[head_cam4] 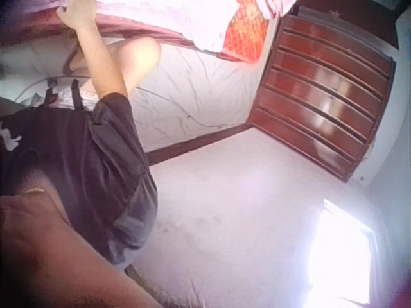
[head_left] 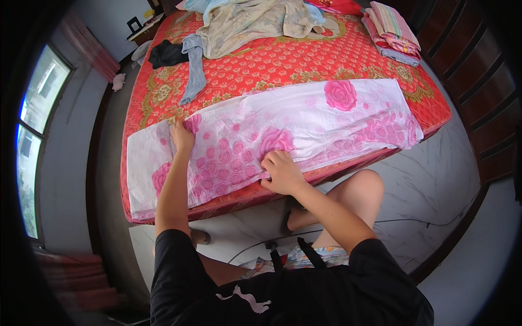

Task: The person folds a pink floral patterned cloth by hand on a bed, smoothing the fabric and aligning the edges until it is a flat, neat rectangle.

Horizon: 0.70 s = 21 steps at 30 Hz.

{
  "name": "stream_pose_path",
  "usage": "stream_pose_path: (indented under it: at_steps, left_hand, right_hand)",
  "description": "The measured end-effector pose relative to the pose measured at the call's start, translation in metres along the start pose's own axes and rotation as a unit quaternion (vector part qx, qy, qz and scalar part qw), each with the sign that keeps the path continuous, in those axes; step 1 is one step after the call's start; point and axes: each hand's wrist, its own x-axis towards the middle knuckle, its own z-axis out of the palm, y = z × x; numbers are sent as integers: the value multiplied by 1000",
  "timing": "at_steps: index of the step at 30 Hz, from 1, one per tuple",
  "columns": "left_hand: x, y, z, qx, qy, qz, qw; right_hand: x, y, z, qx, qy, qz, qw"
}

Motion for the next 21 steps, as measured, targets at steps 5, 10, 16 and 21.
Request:
stream_pose_path:
  at_steps: [5,10,16,21]
  left_hand:
    - [-105,92,-12,-90,-15,57,994]
    - [-209,154,-41,4,-83,103,991]
    - [-221,156,-41,97,-28,74,992]
    - [-224,156,-36,71,35,61,995]
  right_hand:
    - [-2,2,-8,-1,-14,6,1000]
    - [-3,4,0,38,8,3,999]
    - [-28,16,-8,50,195,10,979]
    - [-86,73,-70,-129,185,129,965]
